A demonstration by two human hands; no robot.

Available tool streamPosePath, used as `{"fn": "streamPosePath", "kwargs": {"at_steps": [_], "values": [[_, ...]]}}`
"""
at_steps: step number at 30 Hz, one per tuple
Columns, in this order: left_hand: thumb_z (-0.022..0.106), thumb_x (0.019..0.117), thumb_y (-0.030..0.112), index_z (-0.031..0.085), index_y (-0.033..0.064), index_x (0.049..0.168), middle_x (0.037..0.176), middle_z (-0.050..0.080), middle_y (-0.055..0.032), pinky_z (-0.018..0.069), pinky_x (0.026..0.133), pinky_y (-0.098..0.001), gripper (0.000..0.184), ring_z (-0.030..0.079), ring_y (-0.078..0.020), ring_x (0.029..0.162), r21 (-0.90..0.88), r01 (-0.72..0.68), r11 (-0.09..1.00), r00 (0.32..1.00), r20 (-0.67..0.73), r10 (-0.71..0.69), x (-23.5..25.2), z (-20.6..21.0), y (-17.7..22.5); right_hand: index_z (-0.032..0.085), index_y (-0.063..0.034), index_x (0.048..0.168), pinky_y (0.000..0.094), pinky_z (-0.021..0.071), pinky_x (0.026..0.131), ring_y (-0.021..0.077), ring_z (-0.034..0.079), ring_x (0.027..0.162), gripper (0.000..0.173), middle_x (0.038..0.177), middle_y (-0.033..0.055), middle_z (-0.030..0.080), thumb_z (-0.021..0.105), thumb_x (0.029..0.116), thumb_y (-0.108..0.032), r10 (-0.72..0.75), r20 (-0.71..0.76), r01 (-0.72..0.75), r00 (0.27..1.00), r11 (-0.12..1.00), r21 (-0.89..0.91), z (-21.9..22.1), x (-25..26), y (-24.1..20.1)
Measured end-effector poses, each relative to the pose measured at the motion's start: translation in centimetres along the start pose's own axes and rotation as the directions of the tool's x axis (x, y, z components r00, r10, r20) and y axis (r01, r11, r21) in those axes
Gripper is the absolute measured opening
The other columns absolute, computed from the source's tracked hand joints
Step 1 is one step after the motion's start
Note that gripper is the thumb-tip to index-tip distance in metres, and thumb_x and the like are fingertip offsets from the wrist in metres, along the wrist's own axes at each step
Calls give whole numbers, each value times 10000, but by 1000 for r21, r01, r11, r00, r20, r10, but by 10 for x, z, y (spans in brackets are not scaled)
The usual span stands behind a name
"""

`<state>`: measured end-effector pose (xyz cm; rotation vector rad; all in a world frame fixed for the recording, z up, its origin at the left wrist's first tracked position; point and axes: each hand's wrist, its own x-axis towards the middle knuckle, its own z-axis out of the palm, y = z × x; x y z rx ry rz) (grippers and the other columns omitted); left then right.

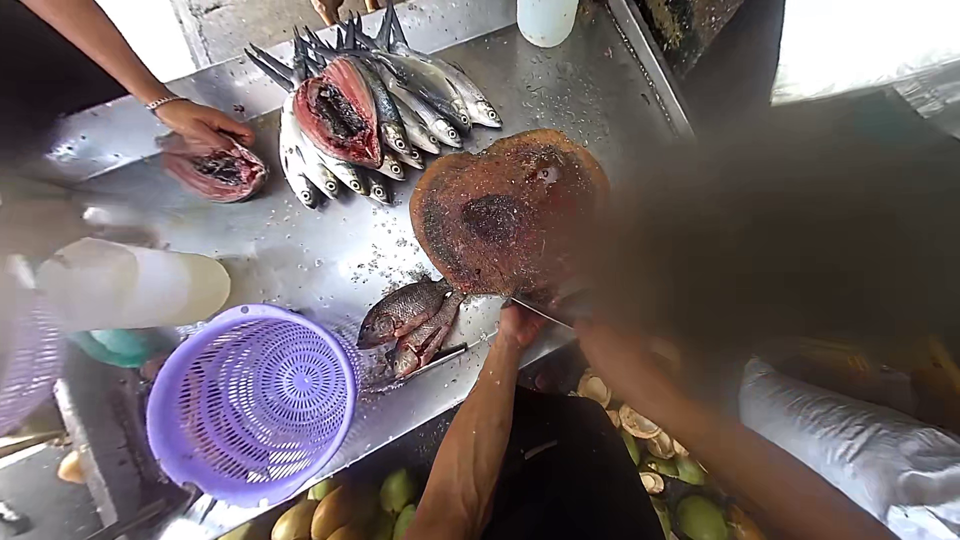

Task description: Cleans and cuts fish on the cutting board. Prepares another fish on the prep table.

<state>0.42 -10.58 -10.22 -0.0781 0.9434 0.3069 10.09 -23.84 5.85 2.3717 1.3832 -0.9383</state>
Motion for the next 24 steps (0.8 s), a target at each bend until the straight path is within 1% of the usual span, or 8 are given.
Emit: {"fn": "streamPosePath", "kwargs": {"at_steps": [4,8,11,15,17,19,21,24], "values": [[257,1115,312,545,0,1175,1025,684,-203,609,796,-465,429,708,-327,913,145,-86,986,987,-120,104,-8,-1,0,686,-89,1114,498,586,649,328,712,805,313,1017,164,685,478,1043,-312,99,-263,-31,960,968,249,17,-67,40],[251,1085,130,592,-49,1106,1029,715,-188,603,835,-422,386,718,-288,937,543,-194,817,978,43,203,-28,-6,-5,709,-70,1090,477,580,715,248,681,809,357,958,112,690,525,1030,-371,339,-263,-86,903,744,663,54,-129,99],[272,1056,97,647,-65,1102,1064,732,-189,605,871,-426,411,724,-280,965,776,-203,598,976,206,65,-47,18,-38,705,-39,1085,507,573,718,250,676,777,357,891,121,693,540,1020,-349,575,-200,-215,794,572,792,102,-167,136],[323,1056,118,642,-62,1186,1141,710,-167,587,914,-434,388,700,-259,1023,892,-152,426,948,254,-192,-37,64,-127,686,24,1114,615,544,740,356,678,780,358,846,205,684,561,1036,-302,765,-106,-366,636,419,831,160,-195,167],[413,1065,152,637,-29,1252,1187,696,-151,565,935,-410,343,680,-224,1063,963,-156,220,948,208,-241,-12,79,-169,676,31,1174,658,526,818,407,691,872,369,921,247,701,564,1046,-295,803,-39,-419,594,350,838,188,-196,180],[504,1055,271,527,14,1448,1408,599,-190,462,1104,-487,470,580,-275,1306,958,-240,-159,943,191,-273,14,90,-199,678,32,1194,670,514,854,425,692,911,374,953,266,704,560,1050,-292,811,-5,-454,585,332,827,209,-192,191],[528,1021,396,432,21,1530,1548,473,-206,361,1192,-548,640,436,-326,1457,841,-339,-421,933,243,-265,31,100,-217,679,40,1156,665,509,838,427,680,895,365,933,269,692,552,1051,-285,794,18,-481,608,350,804,217,-185,198],[541,1013,360,538,46,1470,1544,496,-170,376,1189,-517,554,457,-303,1447,755,-484,-443,871,467,-154,18,130,-202,666,49,1190,669,499,883,452,672,972,397,1009,296,689,535,1058,-301,754,64,-500,654,366,785,210,-166,208]]}}
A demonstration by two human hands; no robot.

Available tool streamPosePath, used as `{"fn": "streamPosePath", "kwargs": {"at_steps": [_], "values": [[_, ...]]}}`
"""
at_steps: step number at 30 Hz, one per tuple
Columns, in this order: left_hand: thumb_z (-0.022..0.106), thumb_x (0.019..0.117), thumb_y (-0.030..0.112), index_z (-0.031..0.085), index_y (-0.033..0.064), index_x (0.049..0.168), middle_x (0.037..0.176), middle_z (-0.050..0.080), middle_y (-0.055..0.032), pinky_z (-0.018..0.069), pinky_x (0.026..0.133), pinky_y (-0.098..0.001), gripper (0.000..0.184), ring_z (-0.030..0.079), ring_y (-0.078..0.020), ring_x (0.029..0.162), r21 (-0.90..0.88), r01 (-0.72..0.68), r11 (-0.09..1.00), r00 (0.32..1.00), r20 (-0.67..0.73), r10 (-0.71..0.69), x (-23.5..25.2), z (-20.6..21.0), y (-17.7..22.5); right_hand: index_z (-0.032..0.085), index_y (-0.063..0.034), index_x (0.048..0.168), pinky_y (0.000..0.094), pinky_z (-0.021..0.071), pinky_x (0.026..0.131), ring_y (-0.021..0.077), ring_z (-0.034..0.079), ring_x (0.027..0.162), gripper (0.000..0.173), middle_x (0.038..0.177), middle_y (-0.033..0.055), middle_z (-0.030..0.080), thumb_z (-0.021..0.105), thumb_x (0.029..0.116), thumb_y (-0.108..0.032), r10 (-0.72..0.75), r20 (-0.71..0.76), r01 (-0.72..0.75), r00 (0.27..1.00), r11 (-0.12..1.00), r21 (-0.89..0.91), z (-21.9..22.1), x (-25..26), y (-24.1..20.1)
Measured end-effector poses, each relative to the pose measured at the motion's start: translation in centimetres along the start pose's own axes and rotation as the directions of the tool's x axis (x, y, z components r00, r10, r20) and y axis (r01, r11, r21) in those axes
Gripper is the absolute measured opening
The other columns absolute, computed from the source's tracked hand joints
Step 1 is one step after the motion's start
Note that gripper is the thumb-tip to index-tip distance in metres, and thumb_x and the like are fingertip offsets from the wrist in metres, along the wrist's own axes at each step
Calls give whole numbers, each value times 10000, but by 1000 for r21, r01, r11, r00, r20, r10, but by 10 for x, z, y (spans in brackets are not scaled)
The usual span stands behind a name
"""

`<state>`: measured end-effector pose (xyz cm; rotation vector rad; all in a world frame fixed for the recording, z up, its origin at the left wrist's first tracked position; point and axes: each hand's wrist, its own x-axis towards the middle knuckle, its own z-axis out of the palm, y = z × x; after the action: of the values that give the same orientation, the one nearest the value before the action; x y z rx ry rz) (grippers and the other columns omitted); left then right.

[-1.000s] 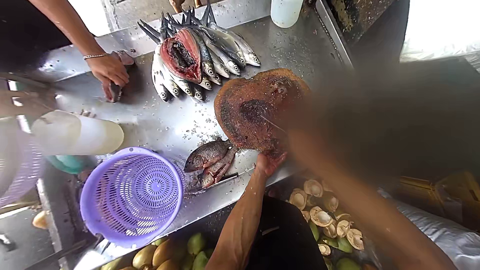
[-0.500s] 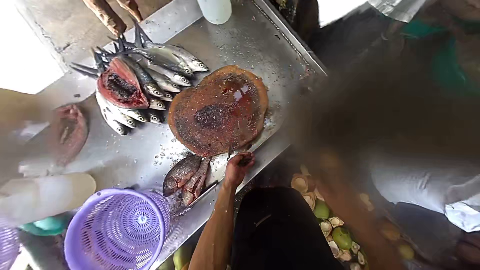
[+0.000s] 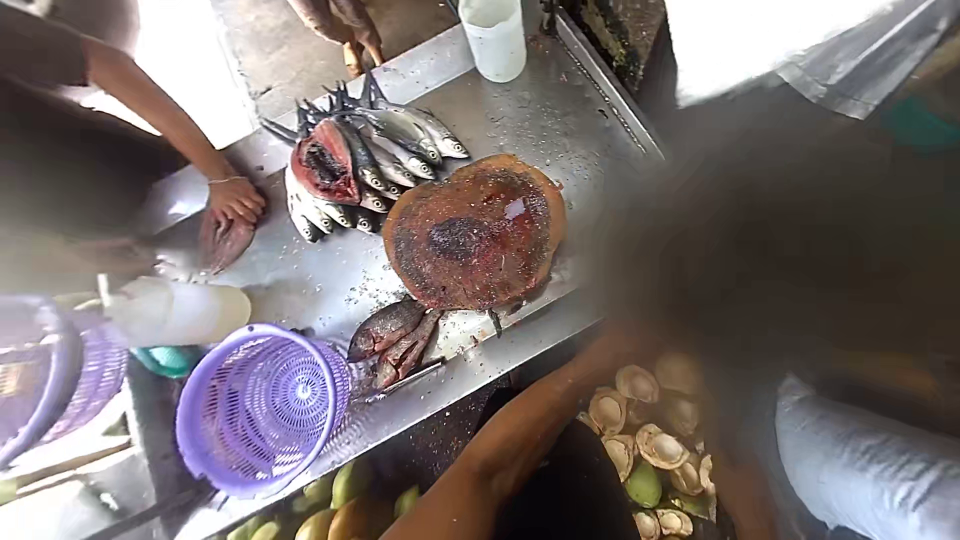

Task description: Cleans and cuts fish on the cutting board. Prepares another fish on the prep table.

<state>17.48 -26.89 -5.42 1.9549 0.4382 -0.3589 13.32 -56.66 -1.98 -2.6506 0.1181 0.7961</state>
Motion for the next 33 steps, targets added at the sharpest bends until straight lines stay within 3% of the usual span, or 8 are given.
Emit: {"fn": "streamPosePath", "kwargs": {"at_steps": [4,8,12,16,21,26,30,33], "values": [[527,1048,289,571,72,1449,1495,558,-125,406,1182,-456,458,508,-251,1407,86,-54,995,922,-379,83,-35,-106,-16,524,63,1417,642,437,1070,455,602,1224,546,1286,328,620,548,1057,-347,-153,10,153,988,988,25,-4,18,-58],[622,998,196,526,55,1470,1536,501,-136,405,1175,-480,502,479,-290,1418,128,170,977,701,-713,-29,-145,-195,-104,435,83,1480,619,401,1115,474,538,1305,611,1385,360,541,587,1035,-307,-386,11,386,922,922,16,2,52,-137],[709,932,261,566,31,1425,1464,529,-250,414,1068,-679,562,497,-476,1339,69,621,781,552,-746,-373,-254,-243,-229,416,30,1527,627,369,1149,488,478,1371,659,1457,349,491,592,1027,-362,-501,66,505,863,858,-97,20,100,-224],[791,860,401,506,78,1480,1419,523,-287,416,1017,-726,755,497,-524,1288,116,681,723,615,-626,-479,-283,-254,-312,453,1,1503,603,415,1113,466,512,1329,614,1416,336,517,628,1008,-315,-475,79,481,876,850,-214,60,144,-309],[889,773,306,544,70,1422,1290,590,-303,463,926,-722,772,578,-527,1172,191,686,702,641,-616,-458,-263,-262,-307,458,-34,1517,642,414,1092,489,539,1286,690,1422,318,525,702,920,-280,-566,-48,535,823,800,-273,122,211,-347],[813,834,254,547,132,1403,1116,674,-292,472,791,-778,640,655,-539,981,-233,635,736,457,-654,-602,-270,-270,-288,532,-26,1454,567,425,1119,443,522,1317,575,1411,318,519,642,982,-335,-556,30,528,831,769,-361,92,206,-407],[804,714,362,512,148,1449,1187,664,-244,490,812,-707,820,665,-446,1023,-366,492,790,351,-747,-565,-242,-284,-204,573,-5,1389,667,417,1049,495,553,1239,711,1330,313,578,661,912,-525,-866,-47,795,498,478,-372,68,285,-484],[732,830,312,610,48,1354,1135,673,-211,554,790,-594,599,682,-378,959,-221,472,853,368,-831,-418,-181,-303,-153,420,31,1504,663,334,1129,518,417,1378,742,1489,358,422,617,977,-454,-867,127,822,482,398,-407,52,259,-613]]}}
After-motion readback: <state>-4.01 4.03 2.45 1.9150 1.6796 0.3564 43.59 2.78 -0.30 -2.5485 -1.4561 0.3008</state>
